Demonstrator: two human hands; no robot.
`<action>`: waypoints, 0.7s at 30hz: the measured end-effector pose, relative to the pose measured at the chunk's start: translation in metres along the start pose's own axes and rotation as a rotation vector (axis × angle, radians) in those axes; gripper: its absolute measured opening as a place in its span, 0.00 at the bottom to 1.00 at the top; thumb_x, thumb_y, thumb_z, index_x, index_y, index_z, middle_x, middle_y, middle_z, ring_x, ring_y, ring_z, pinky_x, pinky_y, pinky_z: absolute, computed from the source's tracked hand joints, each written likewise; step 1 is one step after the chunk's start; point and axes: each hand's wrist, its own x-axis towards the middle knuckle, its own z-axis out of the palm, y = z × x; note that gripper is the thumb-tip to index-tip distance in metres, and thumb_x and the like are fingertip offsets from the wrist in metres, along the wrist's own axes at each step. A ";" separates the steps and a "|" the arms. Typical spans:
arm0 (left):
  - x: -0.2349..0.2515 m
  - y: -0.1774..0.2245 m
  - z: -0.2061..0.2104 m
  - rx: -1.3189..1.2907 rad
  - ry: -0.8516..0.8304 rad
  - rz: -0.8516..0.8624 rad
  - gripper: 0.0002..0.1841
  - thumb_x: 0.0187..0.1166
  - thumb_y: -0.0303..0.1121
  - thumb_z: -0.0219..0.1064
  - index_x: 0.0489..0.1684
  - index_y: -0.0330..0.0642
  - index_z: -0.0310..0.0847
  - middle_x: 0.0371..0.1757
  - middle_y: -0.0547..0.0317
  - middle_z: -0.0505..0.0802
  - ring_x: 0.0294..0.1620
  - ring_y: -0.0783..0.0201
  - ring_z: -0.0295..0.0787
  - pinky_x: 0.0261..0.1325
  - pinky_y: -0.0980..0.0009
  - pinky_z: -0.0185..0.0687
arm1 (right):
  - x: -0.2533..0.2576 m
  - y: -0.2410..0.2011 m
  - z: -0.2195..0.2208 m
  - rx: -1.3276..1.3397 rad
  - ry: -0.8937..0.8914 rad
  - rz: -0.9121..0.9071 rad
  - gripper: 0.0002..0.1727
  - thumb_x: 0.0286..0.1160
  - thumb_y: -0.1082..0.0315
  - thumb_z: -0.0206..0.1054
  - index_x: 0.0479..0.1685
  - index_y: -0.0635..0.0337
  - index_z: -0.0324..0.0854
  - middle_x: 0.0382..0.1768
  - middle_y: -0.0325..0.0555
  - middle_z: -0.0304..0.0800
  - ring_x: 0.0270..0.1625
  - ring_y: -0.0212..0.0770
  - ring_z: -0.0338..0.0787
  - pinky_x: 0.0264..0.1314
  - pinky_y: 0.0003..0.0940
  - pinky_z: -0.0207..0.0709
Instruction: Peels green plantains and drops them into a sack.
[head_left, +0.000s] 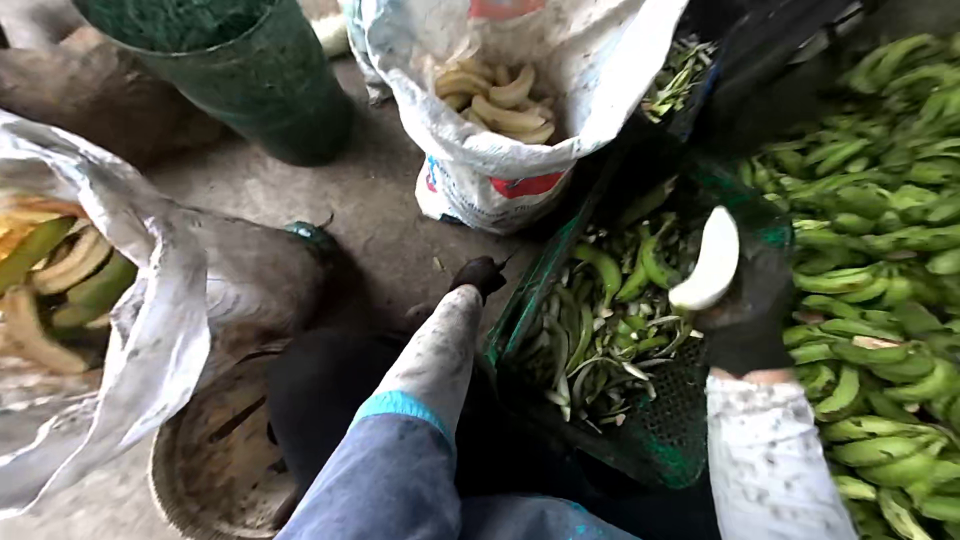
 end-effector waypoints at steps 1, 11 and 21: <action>-0.003 0.001 0.001 0.027 -0.003 0.003 0.21 0.78 0.46 0.69 0.59 0.39 0.84 0.59 0.39 0.90 0.63 0.39 0.87 0.62 0.34 0.79 | 0.005 -0.020 0.020 -0.014 -0.077 -0.060 0.16 0.93 0.55 0.46 0.63 0.47 0.77 0.46 0.35 0.87 0.45 0.32 0.89 0.46 0.32 0.87; -0.070 0.029 -0.028 0.356 0.007 0.120 0.18 0.76 0.46 0.72 0.48 0.39 0.88 0.52 0.41 0.92 0.58 0.39 0.89 0.58 0.32 0.80 | 0.042 -0.108 0.057 -0.497 -0.074 -0.347 0.17 0.92 0.60 0.48 0.67 0.55 0.74 0.41 0.35 0.80 0.36 0.29 0.81 0.37 0.27 0.79; -0.209 0.083 -0.051 0.220 0.245 0.438 0.23 0.80 0.51 0.69 0.64 0.45 0.82 0.52 0.48 0.92 0.54 0.47 0.90 0.58 0.41 0.83 | 0.042 0.083 0.015 -1.518 -0.355 -0.021 0.32 0.85 0.61 0.61 0.89 0.51 0.62 0.80 0.65 0.72 0.78 0.69 0.76 0.75 0.72 0.69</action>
